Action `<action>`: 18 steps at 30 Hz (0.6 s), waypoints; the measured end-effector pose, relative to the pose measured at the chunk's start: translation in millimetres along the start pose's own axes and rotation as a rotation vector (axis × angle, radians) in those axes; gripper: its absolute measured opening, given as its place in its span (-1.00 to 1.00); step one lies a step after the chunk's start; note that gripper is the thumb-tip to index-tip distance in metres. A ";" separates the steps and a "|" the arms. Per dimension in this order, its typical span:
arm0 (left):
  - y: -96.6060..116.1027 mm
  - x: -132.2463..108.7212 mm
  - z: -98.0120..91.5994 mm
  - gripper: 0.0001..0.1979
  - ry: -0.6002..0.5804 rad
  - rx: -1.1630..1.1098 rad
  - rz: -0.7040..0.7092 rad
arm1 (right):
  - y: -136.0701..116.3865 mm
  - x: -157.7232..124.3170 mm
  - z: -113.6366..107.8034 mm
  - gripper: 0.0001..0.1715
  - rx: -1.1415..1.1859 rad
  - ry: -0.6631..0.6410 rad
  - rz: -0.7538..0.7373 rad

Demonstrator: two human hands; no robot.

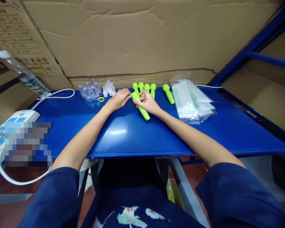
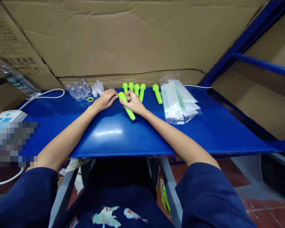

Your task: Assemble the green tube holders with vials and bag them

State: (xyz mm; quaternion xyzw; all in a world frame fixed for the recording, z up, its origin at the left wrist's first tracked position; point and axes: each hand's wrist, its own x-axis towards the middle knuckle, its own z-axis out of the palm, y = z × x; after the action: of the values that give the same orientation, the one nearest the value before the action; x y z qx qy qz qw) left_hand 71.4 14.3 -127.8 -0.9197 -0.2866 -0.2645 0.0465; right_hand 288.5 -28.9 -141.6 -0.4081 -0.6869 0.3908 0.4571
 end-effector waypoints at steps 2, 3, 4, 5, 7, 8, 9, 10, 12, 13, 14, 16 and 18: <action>2.0 0.8 0.8 -0.74 -0.013 0.122 -0.010 | 2.8 0.4 3.9 -0.15 -0.018 0.041 -0.006; 2.7 1.2 1.0 -0.74 -0.018 0.176 -0.014 | 3.9 0.6 5.9 -0.15 -0.031 0.061 -0.009; 3.3 1.6 1.1 -0.74 -0.021 0.212 -0.017 | 4.9 0.6 7.6 -0.15 -0.045 0.076 -0.012; 3.8 1.8 1.2 -0.75 -0.018 0.230 -0.018 | 5.8 0.7 8.8 -0.15 -0.057 0.086 -0.015; 5.1 1.9 1.2 -0.76 0.000 0.218 -0.024 | 7.5 0.8 9.4 -0.16 -0.070 0.095 -0.026; 6.1 1.8 1.2 -0.76 0.014 0.199 -0.030 | 8.5 0.9 8.9 -0.15 -0.072 0.094 -0.033; 7.4 1.6 1.3 -0.76 0.027 0.176 -0.037 | 9.5 1.0 8.0 -0.15 -0.073 0.090 -0.039; 9.0 1.5 1.5 -0.77 0.039 0.151 -0.046 | 10.5 1.1 7.0 -0.15 -0.075 0.085 -0.042; 12.2 1.5 2.2 -0.79 0.056 0.099 -0.068 | 11.8 1.0 5.6 -0.14 -0.083 0.074 -0.037; 13.7 1.7 2.6 -0.80 0.065 0.072 -0.083 | 11.9 0.8 5.5 -0.14 -0.089 0.072 -0.033; 14.9 1.9 3.1 -0.82 0.076 0.045 -0.099 | 11.6 0.5 5.8 -0.14 -0.096 0.076 -0.029; 16.4 2.7 3.8 -0.84 0.107 -0.006 -0.134 | 9.9 0.1 7.3 -0.14 -0.109 0.104 -0.030; 17.0 3.5 4.0 -0.85 0.140 -0.047 -0.152 | 7.4 0.2 8.7 -0.14 -0.124 0.140 -0.040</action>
State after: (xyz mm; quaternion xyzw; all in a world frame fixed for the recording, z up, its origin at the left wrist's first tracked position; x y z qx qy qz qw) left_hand 85.0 2.8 -128.3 -0.8754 -0.3454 -0.3372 0.0247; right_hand 281.7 -27.5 -150.6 -0.4482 -0.6841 0.3090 0.4854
